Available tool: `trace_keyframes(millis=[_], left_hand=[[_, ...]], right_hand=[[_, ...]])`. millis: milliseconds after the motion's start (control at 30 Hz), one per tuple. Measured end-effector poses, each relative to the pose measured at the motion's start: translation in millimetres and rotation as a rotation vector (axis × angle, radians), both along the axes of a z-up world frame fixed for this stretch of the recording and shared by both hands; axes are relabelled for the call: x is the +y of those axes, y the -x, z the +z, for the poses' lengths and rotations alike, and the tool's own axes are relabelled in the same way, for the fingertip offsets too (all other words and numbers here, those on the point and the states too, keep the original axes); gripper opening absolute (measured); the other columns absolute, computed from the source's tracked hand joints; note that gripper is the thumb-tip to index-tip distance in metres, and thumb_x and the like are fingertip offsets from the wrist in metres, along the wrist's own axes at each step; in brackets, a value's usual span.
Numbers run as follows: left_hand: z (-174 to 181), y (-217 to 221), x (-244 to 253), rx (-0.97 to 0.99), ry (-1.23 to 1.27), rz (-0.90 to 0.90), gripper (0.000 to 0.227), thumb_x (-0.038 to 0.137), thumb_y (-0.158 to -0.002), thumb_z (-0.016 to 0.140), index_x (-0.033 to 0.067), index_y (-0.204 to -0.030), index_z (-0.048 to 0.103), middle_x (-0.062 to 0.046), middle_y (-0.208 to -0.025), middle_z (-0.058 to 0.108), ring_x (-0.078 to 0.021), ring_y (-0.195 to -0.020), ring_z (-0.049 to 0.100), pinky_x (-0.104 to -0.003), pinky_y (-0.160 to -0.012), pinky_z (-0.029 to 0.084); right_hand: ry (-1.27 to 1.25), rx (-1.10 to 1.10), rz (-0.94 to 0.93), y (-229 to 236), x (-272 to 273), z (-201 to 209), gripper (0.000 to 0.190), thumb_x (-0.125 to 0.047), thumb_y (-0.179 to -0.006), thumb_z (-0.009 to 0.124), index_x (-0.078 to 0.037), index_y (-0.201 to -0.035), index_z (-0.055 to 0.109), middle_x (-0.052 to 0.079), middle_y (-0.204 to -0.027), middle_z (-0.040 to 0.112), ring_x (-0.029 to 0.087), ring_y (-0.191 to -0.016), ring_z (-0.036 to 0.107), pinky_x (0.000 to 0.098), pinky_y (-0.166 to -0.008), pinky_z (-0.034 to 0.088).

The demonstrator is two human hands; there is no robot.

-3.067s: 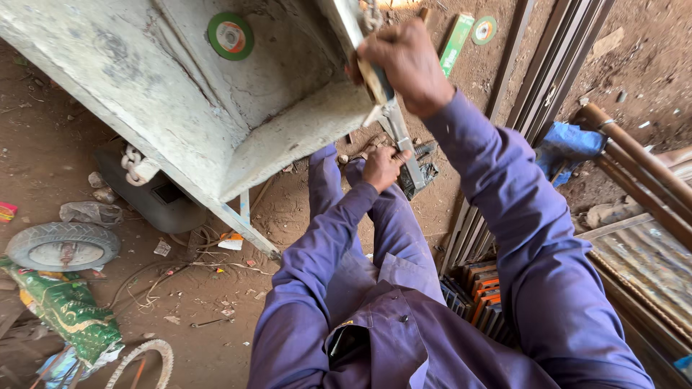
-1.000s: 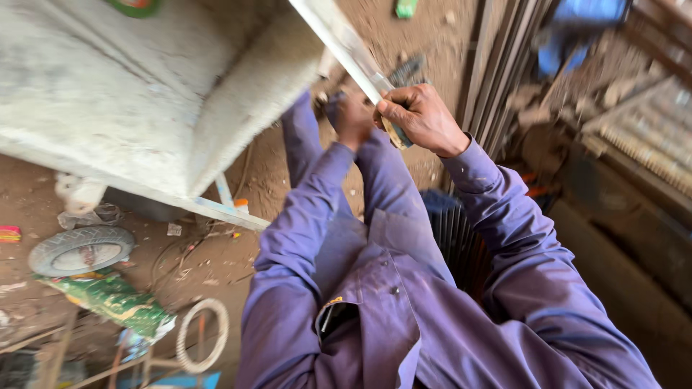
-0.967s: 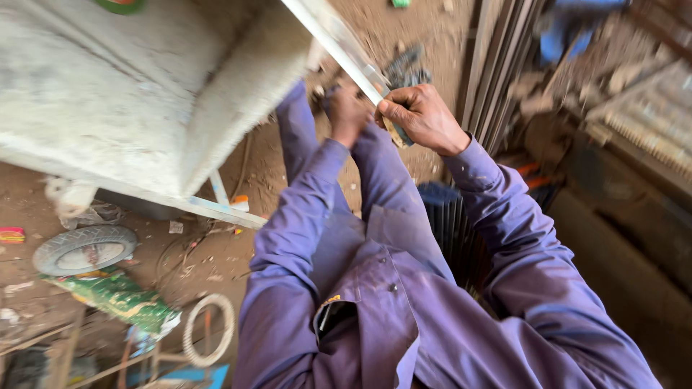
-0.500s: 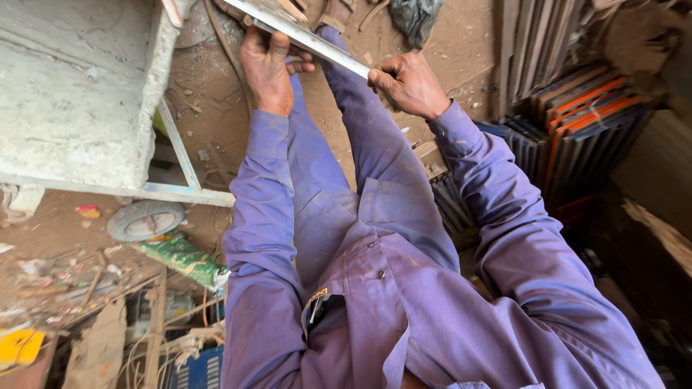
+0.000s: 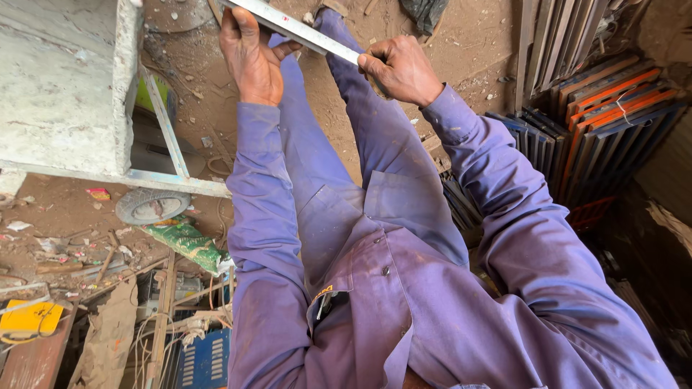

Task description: The person measures a metal frame with a tape measure, then uses a welding torch to weld a metal rod to the frame. Sparks are visible during welding. The person handles the metal rod and welding torch throughout the task.

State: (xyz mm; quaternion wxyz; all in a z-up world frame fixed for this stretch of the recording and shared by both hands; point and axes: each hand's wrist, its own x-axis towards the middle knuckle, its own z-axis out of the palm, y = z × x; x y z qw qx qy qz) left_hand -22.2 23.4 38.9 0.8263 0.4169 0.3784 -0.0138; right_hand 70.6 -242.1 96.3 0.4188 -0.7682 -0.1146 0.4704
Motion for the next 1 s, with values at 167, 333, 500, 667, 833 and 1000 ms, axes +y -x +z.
trace_keyframes(millis=[167, 333, 500, 667, 833, 1000], left_hand=[[8.1, -4.3, 6.2, 0.005, 0.035, -0.010, 0.061, 0.051, -0.099, 0.072, 0.0077, -0.138, 0.054, -0.014, -0.124, 0.063, -0.0299, -0.117, 0.073, -0.055, -0.078, 0.066], [7.9, 0.4, 5.0, 0.009, 0.096, 0.028, 0.055, 0.048, -0.097, 0.075, 0.0114, -0.133, 0.055, -0.015, -0.125, 0.066, -0.0319, -0.117, 0.072, -0.060, -0.084, 0.066], [3.7, 3.7, 6.9, -0.001, 0.160, 0.031, 0.052, 0.047, -0.096, 0.077, 0.0139, -0.130, 0.057, -0.010, -0.126, 0.065, -0.0293, -0.122, 0.069, -0.061, -0.088, 0.065], [-3.0, 9.1, 11.1, 0.001, 0.211, 0.026, 0.050, 0.045, -0.096, 0.079, 0.0151, -0.130, 0.057, -0.010, -0.128, 0.065, -0.0294, -0.122, 0.069, -0.059, -0.088, 0.068], [-5.4, 12.9, 13.0, -0.006, 0.220, 0.021, 0.051, 0.044, -0.094, 0.080, 0.0162, -0.131, 0.057, -0.008, -0.129, 0.065, -0.0287, -0.123, 0.069, -0.058, -0.089, 0.068], [-3.6, 12.8, 15.8, -0.009, 0.213, 0.004, 0.053, 0.043, -0.095, 0.080, 0.0145, -0.133, 0.056, -0.011, -0.129, 0.066, -0.0299, -0.123, 0.070, -0.057, -0.088, 0.063]], right_hand=[[0.007, -0.011, 0.004, 1.0, 3.2, -2.4, 0.034, -0.030, -0.105, 0.067, -0.004, -0.087, 0.078, 0.009, -0.058, 0.063, 0.022, -0.049, 0.062, 0.0388, -0.053, 0.049], [0.012, 0.077, 0.019, 3.6, 0.7, -6.4, 0.033, -0.031, -0.104, 0.067, -0.005, -0.088, 0.079, 0.009, -0.060, 0.063, 0.021, -0.052, 0.061, 0.0389, -0.055, 0.049], [-0.002, 0.136, 0.018, -4.7, -2.9, -9.2, 0.033, -0.033, -0.103, 0.068, -0.006, -0.088, 0.079, 0.006, -0.064, 0.066, 0.017, -0.055, 0.061, 0.0374, -0.055, 0.048], [-0.014, 0.129, 0.042, -4.8, -3.6, -10.0, 0.031, -0.031, -0.103, 0.068, -0.006, -0.089, 0.079, 0.008, -0.062, 0.062, 0.019, -0.054, 0.057, 0.0390, -0.055, 0.046], [-0.006, 0.123, 0.040, -2.6, -4.8, -13.9, 0.031, -0.031, -0.103, 0.068, -0.006, -0.091, 0.079, 0.008, -0.062, 0.063, 0.019, -0.053, 0.057, 0.0392, -0.054, 0.046], [-0.010, 0.132, 0.040, -1.4, -5.4, -16.9, 0.030, -0.032, -0.103, 0.068, -0.007, -0.091, 0.080, 0.008, -0.063, 0.064, 0.019, -0.054, 0.058, 0.0387, -0.054, 0.046]])
